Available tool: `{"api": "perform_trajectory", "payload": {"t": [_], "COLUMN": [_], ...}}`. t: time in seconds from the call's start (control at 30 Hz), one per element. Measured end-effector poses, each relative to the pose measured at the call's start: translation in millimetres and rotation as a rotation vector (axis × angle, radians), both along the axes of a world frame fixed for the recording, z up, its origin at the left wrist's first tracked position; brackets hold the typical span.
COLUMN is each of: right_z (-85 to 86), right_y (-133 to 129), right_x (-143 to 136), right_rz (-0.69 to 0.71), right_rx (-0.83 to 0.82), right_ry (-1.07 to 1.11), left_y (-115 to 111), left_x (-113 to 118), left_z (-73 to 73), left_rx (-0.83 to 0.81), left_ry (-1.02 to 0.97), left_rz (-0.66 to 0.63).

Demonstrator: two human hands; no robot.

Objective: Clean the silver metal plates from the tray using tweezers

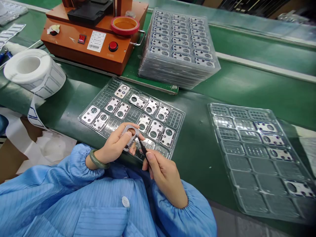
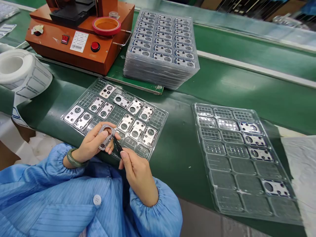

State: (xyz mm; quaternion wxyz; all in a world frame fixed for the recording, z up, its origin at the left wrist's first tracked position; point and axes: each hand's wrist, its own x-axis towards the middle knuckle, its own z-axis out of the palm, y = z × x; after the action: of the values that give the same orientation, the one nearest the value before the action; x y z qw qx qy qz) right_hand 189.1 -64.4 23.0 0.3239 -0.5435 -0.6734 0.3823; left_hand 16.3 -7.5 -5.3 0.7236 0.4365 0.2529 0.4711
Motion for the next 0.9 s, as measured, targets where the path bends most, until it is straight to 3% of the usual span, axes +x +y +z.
{"api": "perform_trajectory", "payload": {"t": [0.27, 0.63, 0.9], "right_z": [-9.4, -3.6, -14.7], "right_y": [-2, -1, -4], "right_x": [-8, 2, -5], "right_rz": [-0.187, -0.031, -0.193], "right_rx": [0.095, 0.179, 0.173], "right_ry": [-0.045, -0.137, -0.049], "left_y": [2, 1, 1], "left_x": [2, 1, 2], "left_z": [1.1, 0.9, 2.7], "left_rx": [0.011, 0.011, 0.001], "left_ry": [0.015, 0.046, 0.050], "left_rz": [0.002, 0.007, 0.007]}}
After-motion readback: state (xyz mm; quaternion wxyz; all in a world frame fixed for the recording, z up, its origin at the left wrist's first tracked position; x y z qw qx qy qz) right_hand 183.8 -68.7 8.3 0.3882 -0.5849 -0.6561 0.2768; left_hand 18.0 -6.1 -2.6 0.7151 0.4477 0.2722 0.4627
